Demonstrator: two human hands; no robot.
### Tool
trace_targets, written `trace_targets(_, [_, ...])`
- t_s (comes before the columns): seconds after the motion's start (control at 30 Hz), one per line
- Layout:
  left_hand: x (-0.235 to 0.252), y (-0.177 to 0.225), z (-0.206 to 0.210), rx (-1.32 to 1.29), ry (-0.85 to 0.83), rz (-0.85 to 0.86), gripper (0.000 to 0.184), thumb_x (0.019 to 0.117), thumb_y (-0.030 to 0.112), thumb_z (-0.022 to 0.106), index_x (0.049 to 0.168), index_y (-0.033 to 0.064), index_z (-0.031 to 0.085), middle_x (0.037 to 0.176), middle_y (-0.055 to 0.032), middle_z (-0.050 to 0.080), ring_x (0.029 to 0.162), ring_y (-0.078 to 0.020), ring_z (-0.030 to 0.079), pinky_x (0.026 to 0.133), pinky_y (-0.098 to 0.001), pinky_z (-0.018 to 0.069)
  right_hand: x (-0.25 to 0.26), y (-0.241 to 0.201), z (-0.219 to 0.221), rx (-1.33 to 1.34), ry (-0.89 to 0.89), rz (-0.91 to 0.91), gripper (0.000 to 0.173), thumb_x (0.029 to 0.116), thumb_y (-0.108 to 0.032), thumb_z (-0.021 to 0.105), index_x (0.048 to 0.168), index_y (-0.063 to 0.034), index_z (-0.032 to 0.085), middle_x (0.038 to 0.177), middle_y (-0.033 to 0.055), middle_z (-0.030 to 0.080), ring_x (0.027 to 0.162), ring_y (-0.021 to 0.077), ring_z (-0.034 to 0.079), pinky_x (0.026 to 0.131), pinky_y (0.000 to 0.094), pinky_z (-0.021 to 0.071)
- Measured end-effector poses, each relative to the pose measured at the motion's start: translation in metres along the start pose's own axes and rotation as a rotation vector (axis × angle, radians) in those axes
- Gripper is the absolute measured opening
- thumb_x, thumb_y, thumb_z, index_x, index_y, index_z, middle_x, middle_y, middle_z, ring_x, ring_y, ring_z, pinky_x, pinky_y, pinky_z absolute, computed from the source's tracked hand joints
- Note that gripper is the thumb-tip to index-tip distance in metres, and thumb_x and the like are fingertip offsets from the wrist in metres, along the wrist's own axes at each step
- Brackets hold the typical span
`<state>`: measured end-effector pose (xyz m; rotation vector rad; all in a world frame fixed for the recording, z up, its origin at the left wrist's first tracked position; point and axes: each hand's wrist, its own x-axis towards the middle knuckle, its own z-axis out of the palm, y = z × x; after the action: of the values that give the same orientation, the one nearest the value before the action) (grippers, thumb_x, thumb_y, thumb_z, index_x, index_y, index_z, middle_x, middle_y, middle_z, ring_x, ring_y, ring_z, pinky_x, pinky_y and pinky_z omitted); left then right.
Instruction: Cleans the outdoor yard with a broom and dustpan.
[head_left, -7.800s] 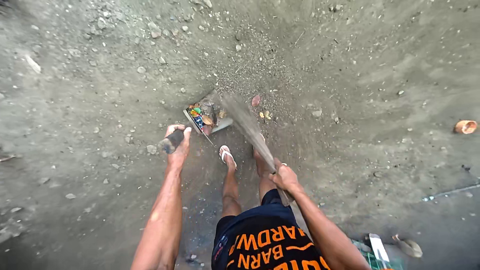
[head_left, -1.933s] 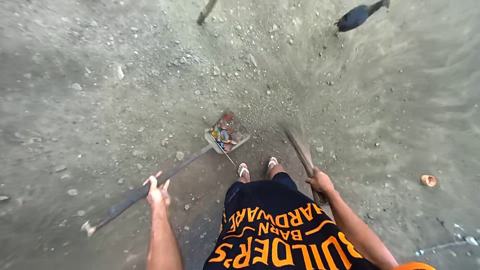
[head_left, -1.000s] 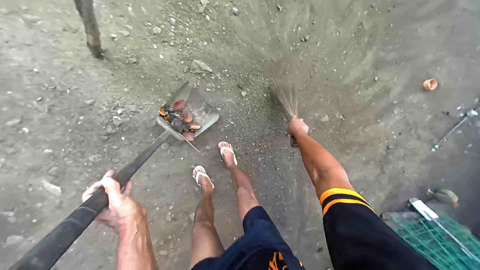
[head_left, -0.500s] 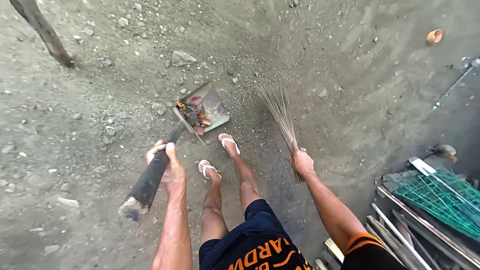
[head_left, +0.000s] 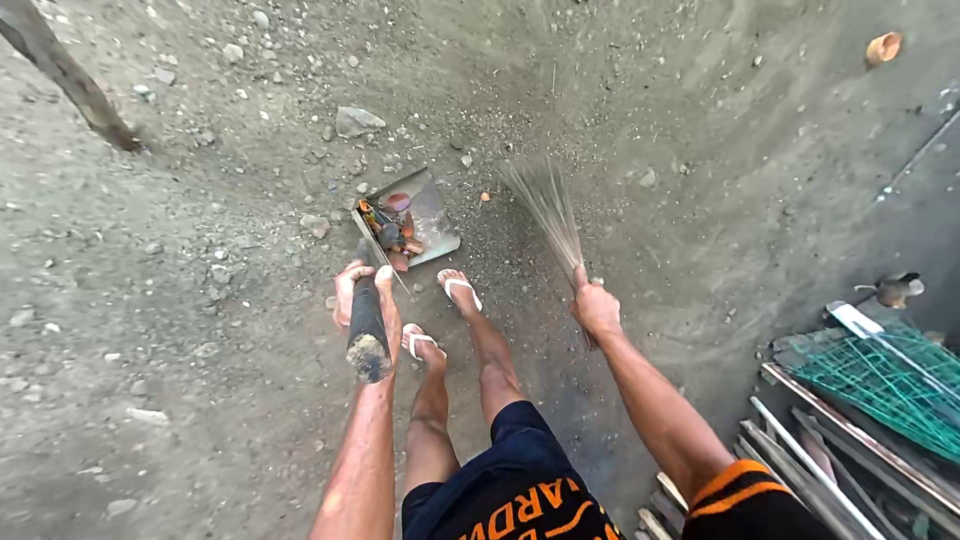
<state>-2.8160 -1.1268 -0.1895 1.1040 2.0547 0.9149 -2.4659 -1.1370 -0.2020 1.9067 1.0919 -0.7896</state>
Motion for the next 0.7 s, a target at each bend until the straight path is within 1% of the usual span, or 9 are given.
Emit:
trace_targets(0.1, [0.001,-0.001,0.007,0.029,-0.022,0.010,0.035,0.0998,0.031,0.066,0.112,-0.0014,0.063,0.125,-0.0175,0.064,0.120,-0.0226,0.062,0.104,-0.0409,0.0495,0.063,-0.015,-0.029,-0.037,0.141,-0.058,0.068,0.1025,-0.013,0.051,0.164,-0.0152,0.023,0.131,0.0325,0.060,0.103,0.0520,0.067,0.081,0.0662,0.0545])
trace_targets(0.17, [-0.001,0.002,0.010,0.030,-0.030,0.013,0.035,0.1005,0.030,0.065,0.112,-0.0031,0.062,0.126,-0.0192,0.064,0.123,-0.0227,0.061,0.106,-0.0386,0.0483,0.103,-0.030,-0.043,-0.148,0.174,-0.086,0.059,0.1034,-0.007,0.049,0.160,-0.0065,0.031,0.127,0.0335,0.062,0.106,0.0540,0.066,0.079,0.0670,0.0537])
trace_targets(0.23, [-0.002,0.007,0.010,0.038,-0.024,0.006,0.034,0.0999,0.027,0.066,0.110,-0.0049,0.063,0.128,-0.0210,0.064,0.125,-0.0236,0.060,0.108,-0.0387,0.0470,0.120,-0.034,-0.052,-0.285,0.158,-0.098,0.046,0.1036,-0.003,0.048,0.149,0.0018,0.043,0.122,0.0339,0.063,0.112,0.0534,0.063,0.082,0.0660,0.0521])
trace_targets(0.3, [-0.006,0.007,0.008,0.039,-0.032,-0.015,0.031,0.1000,0.026,0.066,0.110,-0.0040,0.063,0.130,-0.0196,0.063,0.126,-0.0216,0.060,0.108,-0.0376,0.0466,0.112,-0.018,-0.046,-0.367,0.133,-0.089,0.042,0.1022,-0.001,0.050,0.144,0.0040,0.048,0.119,0.0324,0.064,0.113,0.0517,0.063,0.082,0.0638,0.0529])
trace_targets(0.4, [-0.009,-0.001,0.007,0.052,-0.047,0.011,0.034,0.0992,0.028,0.067,0.111,-0.0036,0.065,0.130,-0.0193,0.064,0.125,-0.0224,0.061,0.106,-0.0379,0.0492,0.085,0.021,-0.033,-0.378,0.137,-0.093,0.049,0.0998,-0.004,0.054,0.149,-0.0035,0.047,0.115,0.0297,0.067,0.105,0.0500,0.067,0.076,0.0619,0.0555])
trace_targets(0.47, [-0.012,0.000,0.007,0.059,-0.072,0.052,0.035,0.0986,0.028,0.068,0.111,-0.0052,0.065,0.129,-0.0220,0.064,0.123,-0.0273,0.063,0.105,-0.0417,0.0504,0.056,0.042,-0.032,-0.372,0.035,-0.060,0.062,0.1016,-0.003,0.049,0.160,-0.0104,0.032,0.124,0.0314,0.063,0.104,0.0520,0.066,0.078,0.0640,0.0542])
trace_targets(0.53, [-0.014,0.004,0.007,0.083,-0.097,0.080,0.035,0.0992,0.028,0.066,0.111,-0.0053,0.065,0.129,-0.0229,0.064,0.123,-0.0305,0.063,0.104,-0.0443,0.0507,0.026,0.057,-0.029,-0.317,-0.045,-0.021,0.071,0.0989,-0.003,0.050,0.164,-0.0173,0.025,0.131,0.0313,0.061,0.105,0.0522,0.066,0.080,0.0664,0.0537])
trace_targets(0.63, [-0.014,0.009,0.009,0.111,-0.120,0.060,0.034,0.0992,0.026,0.067,0.111,-0.0058,0.065,0.131,-0.0234,0.064,0.125,-0.0302,0.062,0.105,-0.0436,0.0501,-0.001,0.070,-0.024,-0.209,-0.076,0.058,0.080,0.0938,-0.014,0.060,0.165,-0.0249,0.024,0.132,0.0260,0.063,0.108,0.0479,0.068,0.082,0.0658,0.0544])
trace_targets(0.7, [-0.012,0.010,0.012,0.119,-0.140,0.067,0.033,0.0992,0.025,0.067,0.112,-0.0057,0.065,0.131,-0.0232,0.063,0.124,-0.0307,0.062,0.104,-0.0442,0.0503,-0.005,0.069,-0.020,-0.137,-0.099,0.100,0.082,0.0926,-0.020,0.064,0.164,-0.0246,0.025,0.131,0.0244,0.064,0.111,0.0459,0.067,0.084,0.0653,0.0544])
